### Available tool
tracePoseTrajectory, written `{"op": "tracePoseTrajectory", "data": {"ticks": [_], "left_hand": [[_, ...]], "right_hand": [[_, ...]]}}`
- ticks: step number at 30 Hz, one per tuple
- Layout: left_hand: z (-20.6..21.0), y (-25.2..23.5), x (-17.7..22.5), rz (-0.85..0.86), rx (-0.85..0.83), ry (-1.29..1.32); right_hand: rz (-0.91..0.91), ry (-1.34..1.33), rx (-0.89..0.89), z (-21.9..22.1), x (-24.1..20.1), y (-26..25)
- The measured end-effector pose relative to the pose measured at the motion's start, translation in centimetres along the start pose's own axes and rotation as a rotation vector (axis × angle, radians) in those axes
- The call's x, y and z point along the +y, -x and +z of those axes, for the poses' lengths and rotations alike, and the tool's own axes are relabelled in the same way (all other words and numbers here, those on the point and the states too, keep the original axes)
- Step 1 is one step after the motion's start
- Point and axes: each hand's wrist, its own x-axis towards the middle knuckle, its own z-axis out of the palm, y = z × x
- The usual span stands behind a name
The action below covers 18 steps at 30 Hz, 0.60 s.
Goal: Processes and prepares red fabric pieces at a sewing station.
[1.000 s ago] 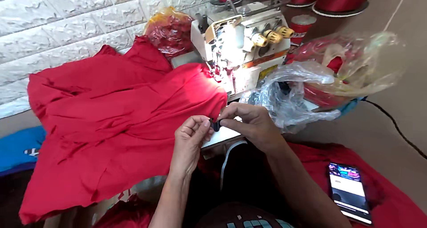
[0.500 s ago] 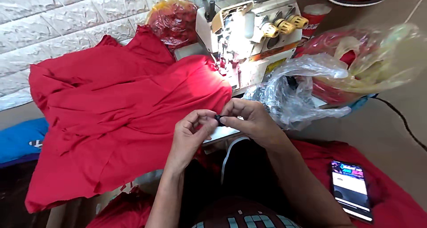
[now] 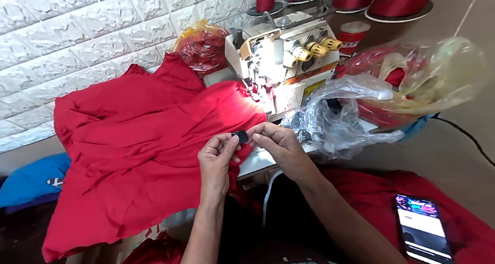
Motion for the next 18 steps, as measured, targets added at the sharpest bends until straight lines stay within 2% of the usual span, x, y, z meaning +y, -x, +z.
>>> {"op": "tracePoseTrajectory", "data": {"ticks": [4, 9, 11, 14, 18], "left_hand": [[0.8, -0.7, 0.7, 0.103, -0.035, -0.136], [2.7, -4.4, 3.2, 0.291, -0.275, -0.450], [2.8, -6.6, 4.0, 0.315, -0.358, -0.654], [2.4, -8.5, 4.7, 0.298, -0.381, -0.890], [2.0, -9.9, 4.2, 0.243, -0.462, -0.794]], "right_hand": [[-0.046, 0.024, 0.063, 0.2, -0.4, -0.6], [-0.160, 0.188, 0.189, -1.3, -2.1, -2.9], [-0.124, 0.222, 0.229, -2.3, -2.0, -4.3], [-0.059, 0.185, 0.247, -3.7, -1.2, -6.6], [-0.076, 0.167, 0.203, -4.2, 0.0, -7.9]]}}
